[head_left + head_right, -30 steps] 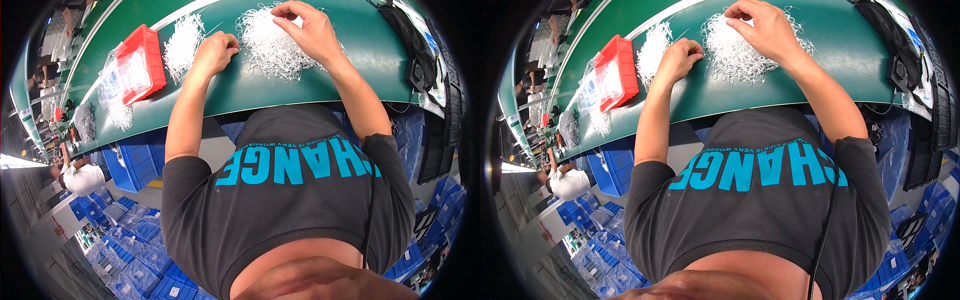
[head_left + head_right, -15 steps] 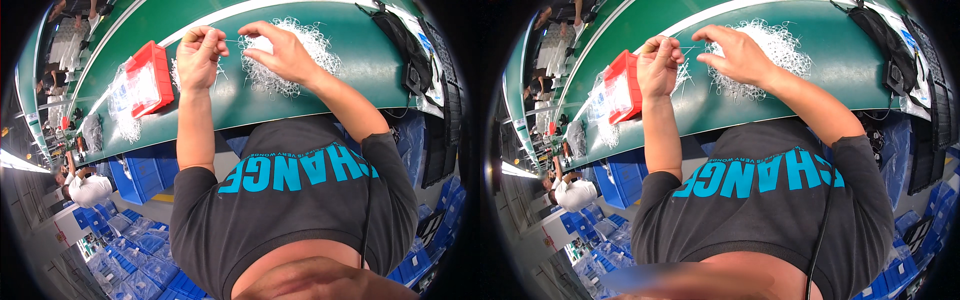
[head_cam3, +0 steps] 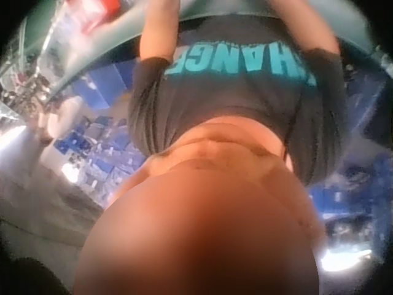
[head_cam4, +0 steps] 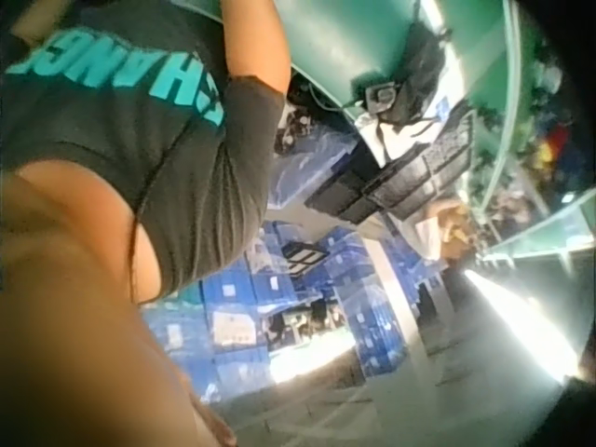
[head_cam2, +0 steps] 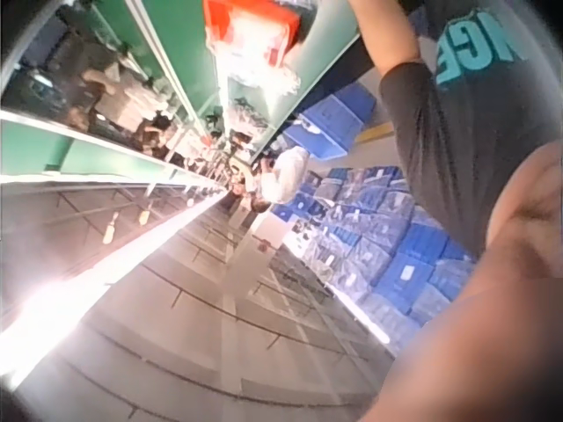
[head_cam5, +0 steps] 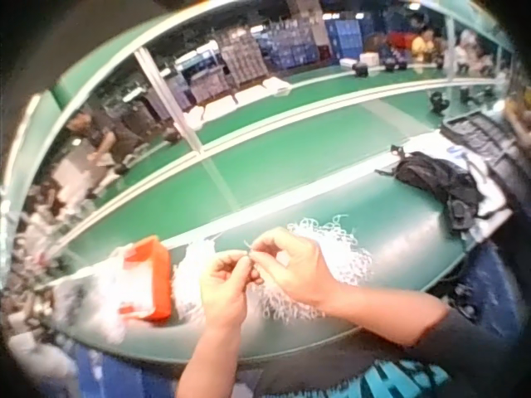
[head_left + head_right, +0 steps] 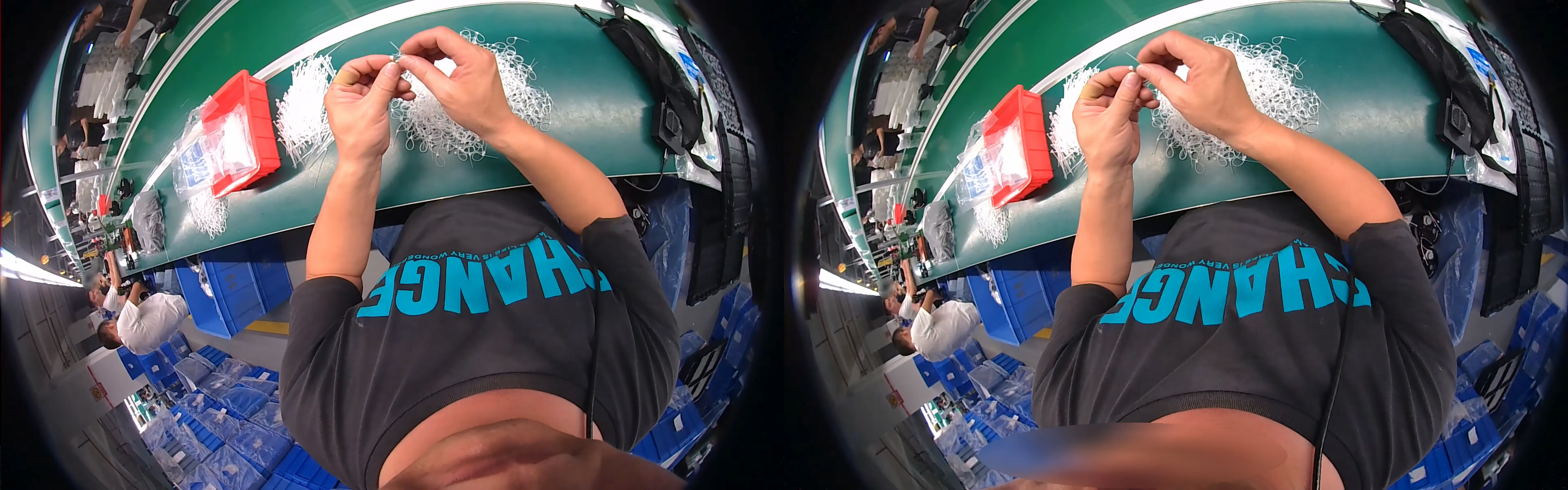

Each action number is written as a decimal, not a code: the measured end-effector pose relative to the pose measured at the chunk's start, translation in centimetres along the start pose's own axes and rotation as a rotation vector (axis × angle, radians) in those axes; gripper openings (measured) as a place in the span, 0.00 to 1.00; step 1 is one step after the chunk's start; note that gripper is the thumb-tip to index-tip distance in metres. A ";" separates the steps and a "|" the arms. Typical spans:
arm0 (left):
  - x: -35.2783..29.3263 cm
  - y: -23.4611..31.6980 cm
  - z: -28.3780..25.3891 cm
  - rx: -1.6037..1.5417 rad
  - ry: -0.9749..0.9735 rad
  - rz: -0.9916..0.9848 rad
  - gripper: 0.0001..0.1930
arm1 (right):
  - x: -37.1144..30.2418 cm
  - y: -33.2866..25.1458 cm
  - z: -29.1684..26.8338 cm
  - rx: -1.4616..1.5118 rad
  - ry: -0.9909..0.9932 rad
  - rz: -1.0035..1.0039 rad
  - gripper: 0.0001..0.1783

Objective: Assembling electronic components by inserting small white fiber-like pieces into black circular device housings at a factory workstation.

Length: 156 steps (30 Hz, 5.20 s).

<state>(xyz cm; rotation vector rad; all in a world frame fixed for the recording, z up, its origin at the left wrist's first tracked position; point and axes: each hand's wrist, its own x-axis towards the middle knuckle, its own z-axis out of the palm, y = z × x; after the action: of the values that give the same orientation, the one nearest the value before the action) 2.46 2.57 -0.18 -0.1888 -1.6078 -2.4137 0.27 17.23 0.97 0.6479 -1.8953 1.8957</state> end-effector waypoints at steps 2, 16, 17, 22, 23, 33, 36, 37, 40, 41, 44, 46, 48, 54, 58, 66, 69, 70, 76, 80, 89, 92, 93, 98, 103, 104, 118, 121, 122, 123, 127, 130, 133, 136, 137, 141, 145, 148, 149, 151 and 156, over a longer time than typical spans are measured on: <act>0.2 0.3 -0.3 -0.004 0.007 0.018 0.06 | -0.1 -0.2 -0.1 -0.066 -0.036 -0.044 0.05; 0.4 0.4 -0.9 0.019 -0.003 0.028 0.07 | -0.1 -0.6 -0.2 -0.137 -0.170 0.036 0.05; 0.4 0.4 -1.0 0.021 -0.006 0.027 0.07 | -0.1 -0.6 -0.2 -0.138 -0.170 0.037 0.05; 0.3 0.6 -1.3 0.041 -0.008 0.021 0.07 | 0.1 -0.9 0.0 -0.140 -0.188 0.058 0.05; 0.3 0.7 -1.3 0.049 -0.008 0.023 0.06 | 0.0 -0.8 0.2 -0.141 -0.187 0.061 0.05; 0.0 1.6 -1.5 0.199 -0.021 0.007 0.06 | 0.3 -0.6 0.9 -0.099 -0.102 0.054 0.07; -0.1 1.4 -1.2 0.167 0.024 -0.009 0.06 | 0.4 -0.6 0.6 -0.109 -0.177 0.085 0.08; -0.1 1.4 -1.2 0.167 0.025 -0.011 0.06 | 0.4 -0.7 0.6 -0.120 -0.204 0.096 0.08; -0.2 1.4 -1.4 0.239 -0.016 -0.029 0.06 | 0.6 -0.9 0.5 -0.118 -0.201 0.111 0.09; -0.3 1.4 -1.4 0.237 -0.037 -0.031 0.06 | 0.7 -0.9 0.5 -0.118 -0.203 0.112 0.09; -0.2 1.2 -1.7 0.244 -0.063 -0.028 0.06 | 0.8 -0.8 0.4 -0.096 -0.227 0.182 0.08; -0.1 1.2 -1.7 0.254 -0.064 -0.022 0.06 | 0.7 -0.5 0.6 -0.099 -0.191 0.148 0.10; -0.3 0.9 -1.3 0.242 -0.008 0.006 0.06 | 0.2 -0.3 0.8 -0.086 -0.185 0.146 0.11; -0.6 0.5 -1.2 0.257 -0.034 -0.026 0.06 | -0.1 -0.2 0.4 -0.061 -0.188 0.185 0.12; -0.8 0.7 -1.2 0.307 -0.060 -0.037 0.06 | -0.2 0.0 -0.1 -0.069 -0.228 0.236 0.12; 5.1 0.9 -4.9 0.805 -0.072 -0.011 0.10 | 0.7 1.6 -1.2 -0.352 -0.272 0.151 0.08; 11.7 1.9 -11.0 1.492 0.051 0.138 0.09 | 0.7 1.9 -1.5 -0.552 -0.290 -0.007 0.06; 13.7 1.2 -12.8 1.606 0.059 0.034 0.08 | 0.7 2.3 -1.8 -0.592 -0.246 -0.080 0.06; 17.3 -2.5 -16.6 1.854 -0.066 -0.148 0.07 | 0.1 2.1 -3.5 -0.573 -0.235 0.011 0.06; 18.0 -2.8 -16.9 1.850 -0.046 -0.232 0.10 | 0.3 2.1 -3.8 -0.585 -0.223 0.043 0.06; 20.2 -2.8 -18.1 1.861 -0.149 -0.400 0.14 | 0.3 1.8 -3.3 -0.520 -0.245 0.047 0.06; 20.9 -2.9 -19.7 1.845 -0.131 -0.269 0.12 | 0.2 1.9 -3.4 -0.539 -0.246 0.019 0.06; 21.0 -2.6 -20.6 1.848 -0.130 -0.264 0.12 | 0.1 1.9 -3.4 -0.546 -0.240 0.006 0.06; 20.8 -0.9 -19.5 1.086 0.114 -0.141 0.07 | 0.4 2.3 -3.9 -0.545 -0.240 0.031 0.07; 19.5 0.3 -17.4 1.134 0.069 -0.152 0.05 | 0.8 2.8 -3.2 -0.489 -0.275 -0.015 0.08; 19.2 0.1 -17.2 1.134 0.071 -0.150 0.05 | 0.7 2.9 -3.2 -0.488 -0.276 -0.017 0.08; 6.7 2.9 -4.0 -0.248 -0.187 -0.173 0.06 | 1.8 0.7 0.9 -0.241 -0.123 0.003 0.14; 4.2 2.3 -3.1 -0.289 -0.156 -0.190 0.05 | 1.4 0.5 1.0 0.030 -0.259 0.199 0.07; 3.9 2.2 -3.0 -0.292 -0.145 -0.191 0.05 | 1.3 0.5 0.9 0.031 -0.269 0.204 0.07; 3.6 2.0 -3.0 -0.310 -0.153 -0.205 0.05 | 1.3 0.4 0.6 0.010 -0.253 0.223 0.07; 2.5 0.8 -1.8 -0.247 -0.130 -0.186 0.05 | 1.5 0.2 0.3 -0.037 -0.110 0.091 0.10; 1.6 0.1 -1.0 -0.201 -0.131 -0.169 0.05 | 1.3 0.2 0.4 0.027 -0.068 0.083 0.16; 1.2 -0.4 -0.4 -0.220 -0.085 -0.135 0.05 | 0.9 0.5 0.7 0.276 -0.018 0.241 0.13; 1.2 -0.2 -0.6 -0.203 -0.080 -0.095 0.05 | 0.6 0.3 0.5 0.059 -0.051 0.099 0.10; 1.3 -0.1 -0.7 -0.203 -0.078 -0.094 0.05 | 0.6 -0.1 0.4 0.010 -0.073 0.083 0.08; 1.6 0.3 -1.0 -0.174 -0.063 -0.045 0.06 | 0.9 -0.7 0.0 -0.071 -0.126 0.063 0.06; 1.6 0.7 -1.1 -0.173 -0.053 -0.028 0.06 | 1.2 -0.9 0.1 -0.094 -0.163 0.106 0.06; 1.7 0.5 -1.5 -0.175 -0.069 -0.034 0.06 | 1.3 -0.6 0.2 -0.107 -0.185 0.111 0.06; 1.7 0.6 -1.5 -0.175 -0.068 -0.033 0.06 | 1.2 -0.6 0.2 -0.109 -0.186 0.110 0.06; 1.7 0.6 -1.6 -0.155 -0.065 -0.058 0.06 | 1.3 -0.5 0.4 -0.112 -0.187 0.109 0.06; 1.7 0.5 -1.9 -0.153 -0.058 -0.065 0.06 | 1.3 -0.4 0.8 -0.089 -0.139 0.072 0.07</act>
<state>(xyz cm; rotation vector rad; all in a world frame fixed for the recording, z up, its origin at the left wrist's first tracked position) 1.00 0.45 -0.08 -0.2390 -1.4744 -2.6056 -0.52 16.41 2.07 0.7089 -2.1034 1.8393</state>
